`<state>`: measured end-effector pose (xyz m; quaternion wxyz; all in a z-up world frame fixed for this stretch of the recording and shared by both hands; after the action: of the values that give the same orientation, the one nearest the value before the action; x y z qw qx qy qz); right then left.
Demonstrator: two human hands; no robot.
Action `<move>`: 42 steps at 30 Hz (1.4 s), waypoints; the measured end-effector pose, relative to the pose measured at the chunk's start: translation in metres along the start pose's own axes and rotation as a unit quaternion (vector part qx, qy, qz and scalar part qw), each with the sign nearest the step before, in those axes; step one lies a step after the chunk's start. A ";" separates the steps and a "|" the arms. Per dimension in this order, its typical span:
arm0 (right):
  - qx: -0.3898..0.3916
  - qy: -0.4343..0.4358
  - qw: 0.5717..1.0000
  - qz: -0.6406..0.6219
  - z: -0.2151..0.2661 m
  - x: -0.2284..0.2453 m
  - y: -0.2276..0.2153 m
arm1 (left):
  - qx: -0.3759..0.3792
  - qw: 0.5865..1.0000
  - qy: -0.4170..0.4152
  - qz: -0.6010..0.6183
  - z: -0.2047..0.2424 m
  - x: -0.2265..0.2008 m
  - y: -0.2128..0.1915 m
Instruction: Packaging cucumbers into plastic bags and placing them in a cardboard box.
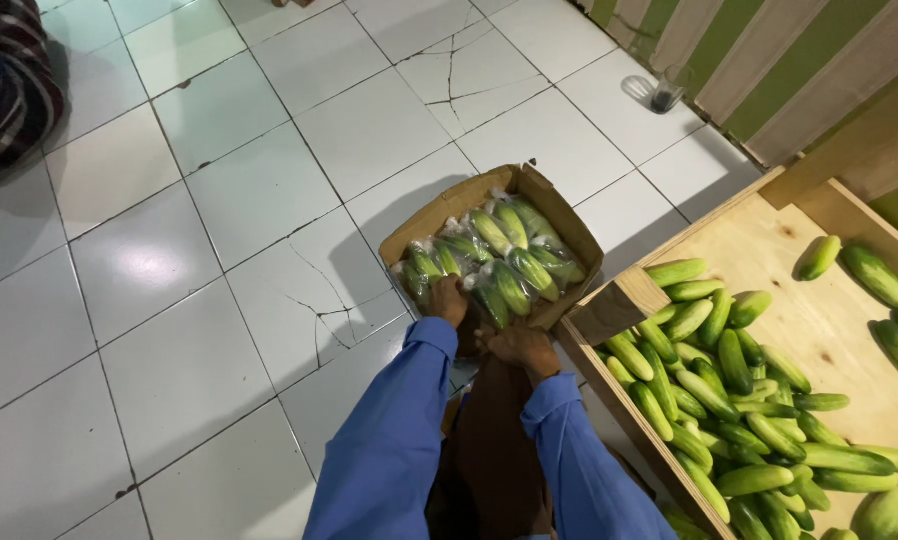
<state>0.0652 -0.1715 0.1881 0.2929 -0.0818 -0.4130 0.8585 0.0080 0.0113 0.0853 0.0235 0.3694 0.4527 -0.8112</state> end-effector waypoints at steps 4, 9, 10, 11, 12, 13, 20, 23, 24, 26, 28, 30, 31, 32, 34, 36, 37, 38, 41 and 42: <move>-0.148 -0.034 0.988 0.039 -0.023 -0.007 0.019 | -0.013 1.000 0.005 -0.005 -0.010 0.011 0.007; -0.228 -0.059 0.971 -0.030 -0.045 -0.021 0.053 | -0.008 0.997 -0.017 -0.073 -0.020 0.022 0.020; -0.254 -0.063 0.963 -0.057 -0.053 -0.023 0.059 | -0.013 0.997 -0.018 -0.073 -0.025 0.029 0.026; -0.281 -0.067 0.954 -0.083 -0.060 -0.026 0.065 | -0.017 0.997 -0.019 -0.074 -0.031 0.035 0.032; -0.282 -0.057 0.954 -0.086 -0.053 -0.025 0.061 | -0.011 0.997 -0.011 -0.076 -0.033 0.036 0.035; -0.290 -0.049 0.953 -0.075 -0.045 -0.024 0.057 | -0.014 0.997 -0.009 -0.072 -0.036 0.038 0.037; -0.307 0.063 0.938 -0.148 -0.034 -0.027 0.044 | -0.016 0.993 -0.020 -0.119 0.031 -0.018 -0.016; -0.261 0.057 0.938 -0.221 0.026 -0.020 0.005 | -0.052 0.988 0.046 -0.135 -0.018 0.032 0.028; -0.263 0.065 0.936 -0.223 0.035 -0.019 0.011 | -0.047 0.988 0.054 -0.136 -0.010 0.022 0.024; -0.358 0.017 0.906 -0.225 0.060 -0.014 0.015 | -0.102 0.983 0.050 -0.143 0.006 0.003 0.013; -0.403 0.023 0.886 -0.229 0.060 -0.018 0.028 | -0.113 0.986 0.074 -0.095 0.034 -0.023 0.006; -0.449 0.029 0.863 -0.230 0.061 -0.024 0.041 | -0.122 0.987 0.097 -0.046 0.071 -0.058 -0.008; -0.492 0.026 0.842 -0.219 0.064 -0.026 0.047 | -0.100 0.984 0.150 0.015 0.095 -0.082 -0.015; -0.532 0.024 0.820 -0.208 0.067 -0.027 0.052 | -0.074 0.974 0.199 0.076 0.120 -0.106 -0.024; -0.530 0.019 0.818 -0.222 0.091 -0.032 0.048 | -0.061 0.959 0.256 0.107 0.126 -0.119 -0.003; -0.529 0.009 0.816 -0.235 0.096 -0.043 0.062 | -0.051 0.939 0.309 0.140 0.149 -0.146 0.006; -0.515 -0.003 0.820 -0.250 0.087 -0.050 0.078 | -0.027 0.932 0.336 0.133 0.168 -0.168 0.007; -0.500 -0.016 0.824 -0.265 0.078 -0.057 0.094 | -0.005 0.924 0.362 0.126 0.188 -0.187 0.008; -0.418 -0.048 0.838 -0.347 0.098 -0.089 0.134 | -0.009 0.887 0.450 0.103 0.224 -0.212 0.047; -0.420 -0.043 0.837 -0.348 0.132 -0.100 0.121 | -0.004 0.885 0.454 0.103 0.234 -0.216 0.064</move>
<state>0.0434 -0.3746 0.1713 0.4921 -0.0110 -0.7474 0.4462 0.0539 -0.2663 0.2474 -0.0997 0.7415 0.3765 -0.5464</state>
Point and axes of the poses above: each hand's wrist, its own z-axis away from the middle knuckle, its own y-axis out of the palm, x = y × z, the point moved 5 cm from there along -z, towards the middle knuckle, and after that the axes turned 3 degrees about y, right-handed, at the moved point
